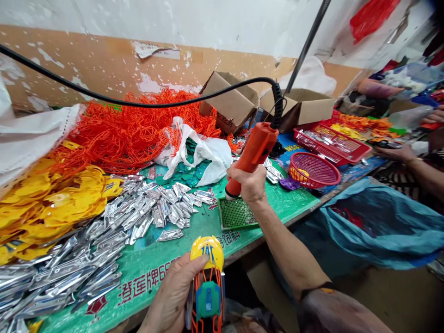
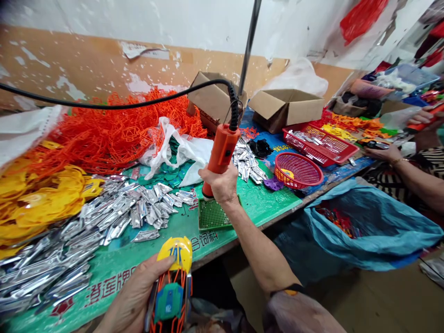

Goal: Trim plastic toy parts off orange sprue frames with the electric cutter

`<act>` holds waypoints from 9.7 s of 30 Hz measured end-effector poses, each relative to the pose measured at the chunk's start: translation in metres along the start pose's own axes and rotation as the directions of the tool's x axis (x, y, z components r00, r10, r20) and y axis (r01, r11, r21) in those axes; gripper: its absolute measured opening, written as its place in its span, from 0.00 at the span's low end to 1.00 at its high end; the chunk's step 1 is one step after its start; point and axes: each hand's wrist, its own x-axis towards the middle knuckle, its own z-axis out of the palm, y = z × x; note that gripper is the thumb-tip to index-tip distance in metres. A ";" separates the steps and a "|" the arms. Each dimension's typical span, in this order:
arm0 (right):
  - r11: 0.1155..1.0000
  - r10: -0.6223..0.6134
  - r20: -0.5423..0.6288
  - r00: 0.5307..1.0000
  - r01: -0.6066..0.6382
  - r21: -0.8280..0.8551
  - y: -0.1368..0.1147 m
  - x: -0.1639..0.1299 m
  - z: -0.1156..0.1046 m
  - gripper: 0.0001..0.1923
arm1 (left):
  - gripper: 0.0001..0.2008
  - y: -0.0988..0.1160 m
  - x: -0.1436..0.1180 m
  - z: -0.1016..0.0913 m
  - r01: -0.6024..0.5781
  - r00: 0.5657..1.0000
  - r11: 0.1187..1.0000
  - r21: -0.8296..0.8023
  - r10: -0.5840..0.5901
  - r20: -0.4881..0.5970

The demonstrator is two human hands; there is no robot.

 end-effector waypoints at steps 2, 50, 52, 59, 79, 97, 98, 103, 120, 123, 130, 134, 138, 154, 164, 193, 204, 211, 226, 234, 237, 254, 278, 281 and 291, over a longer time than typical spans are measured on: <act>1.000 0.004 0.004 1.000 -0.004 -0.008 0.001 0.000 0.000 0.12 | 0.12 -0.001 0.000 -0.001 -0.003 1.000 1.000 -0.003 0.003 -0.007; 0.943 0.009 0.324 0.946 -0.115 0.313 -0.081 -0.081 0.009 0.25 | 0.13 -0.005 0.003 0.003 -0.068 0.994 0.997 -0.045 0.072 0.086; 0.936 0.028 0.338 0.941 -0.144 0.322 -0.081 -0.083 0.009 0.25 | 0.13 -0.005 0.003 0.003 -0.075 0.992 0.996 -0.048 0.079 0.095; 0.934 0.056 0.381 0.923 -0.183 0.307 -0.079 -0.087 0.007 0.23 | 0.14 -0.003 0.001 0.005 -0.069 0.990 0.997 -0.042 0.074 0.123; 0.991 0.038 0.346 0.938 -0.081 0.111 -0.073 -0.089 0.008 0.09 | 0.12 -0.006 0.000 0.007 -0.114 0.989 0.993 0.000 0.114 0.095; 0.975 0.061 0.348 0.935 -0.131 0.179 -0.065 -0.096 0.003 0.18 | 0.15 -0.010 0.000 0.005 -0.141 0.988 0.990 0.018 0.140 0.067; 0.966 0.061 0.355 0.933 -0.145 0.214 -0.068 -0.096 0.003 0.19 | 0.15 -0.009 0.001 0.005 -0.139 0.987 0.990 0.013 0.137 0.082; 0.953 -0.007 0.237 0.971 -0.065 0.295 -0.083 -0.076 -0.003 0.11 | 0.14 -0.005 0.001 0.002 -0.079 0.990 0.997 -0.022 0.081 0.115; 0.985 -0.079 -0.066 0.995 0.089 0.151 -0.003 -0.015 -0.006 0.07 | 0.13 -0.003 0.004 -0.004 -0.016 0.991 0.999 0.035 0.011 0.135; 0.989 -0.073 -0.060 0.996 0.080 0.128 -0.002 -0.015 -0.007 0.06 | 0.14 -0.001 0.003 -0.002 -0.022 0.991 0.998 0.054 0.015 0.132; 0.990 -0.081 -0.044 0.996 0.085 0.113 0.002 -0.015 -0.005 0.04 | 0.14 -0.002 0.002 -0.001 -0.001 0.996 0.998 0.064 -0.004 0.085; 0.992 -0.082 -0.045 0.996 0.086 0.090 0.005 -0.015 -0.004 0.04 | 0.14 -0.001 0.001 -0.001 -0.014 0.996 0.999 0.041 0.011 0.091; 0.990 -0.082 -0.052 0.995 0.087 0.107 0.005 -0.015 -0.003 0.05 | 0.14 0.000 0.002 0.000 -0.004 0.995 1.000 0.019 0.002 0.096; 0.994 -0.093 -0.038 0.995 0.095 0.056 -0.003 -0.013 -0.003 0.05 | 0.16 -0.001 0.002 -0.001 -0.027 0.995 0.999 0.021 0.025 0.096; 0.972 -0.102 0.013 0.995 0.097 0.214 -0.043 -0.016 -0.009 0.05 | 0.14 0.003 0.007 0.006 -0.053 0.995 0.999 -0.008 0.053 0.079; 0.947 -0.069 0.011 0.998 0.062 0.315 -0.081 -0.038 0.007 0.08 | 0.12 0.015 0.018 0.024 -0.059 0.998 0.980 -0.189 0.059 -0.001; 0.963 -0.097 -0.011 0.995 0.097 0.250 -0.085 -0.036 -0.004 0.04 | 0.16 0.012 0.026 0.040 -0.241 0.970 0.969 0.056 0.241 0.008; 0.962 -0.106 -0.022 0.994 0.108 0.251 -0.083 -0.036 -0.010 0.04 | 0.16 0.009 0.033 0.052 -0.232 0.973 0.970 0.065 0.231 0.028; 0.955 -0.068 -0.020 0.997 0.071 0.287 -0.078 -0.037 -0.005 0.08 | 0.12 0.013 0.036 0.053 -0.149 0.989 0.986 -0.076 0.147 -0.032; 0.959 -0.048 0.032 0.998 0.037 0.282 -0.073 -0.037 -0.011 0.03 | 0.11 0.015 0.036 0.054 -0.171 0.985 0.977 -0.129 0.166 -0.045; 0.951 -0.050 0.046 0.998 0.033 0.307 -0.069 -0.036 -0.013 0.03 | 0.10 0.015 0.035 0.056 -0.200 0.979 0.972 -0.123 0.193 -0.063; 0.973 -0.090 -0.013 0.996 0.090 0.212 -0.057 -0.025 -0.027 0.04 | 0.11 0.037 0.040 0.073 -0.114 0.968 0.983 -0.142 0.142 0.206; 0.990 -0.114 -0.073 0.991 0.120 0.076 -0.035 -0.021 -0.039 0.06 | 0.11 0.037 0.016 0.005 -0.092 0.992 0.996 0.013 0.093 -0.086; 0.993 -0.100 -0.065 0.993 0.104 0.056 -0.032 -0.023 -0.040 0.05 | 0.12 0.030 0.016 0.003 -0.072 0.997 0.997 -0.009 0.072 -0.030; 0.985 -0.114 -0.087 0.990 0.124 0.118 -0.021 -0.016 -0.022 0.06 | 0.12 0.018 0.020 0.007 -0.034 0.999 0.999 0.008 0.034 0.000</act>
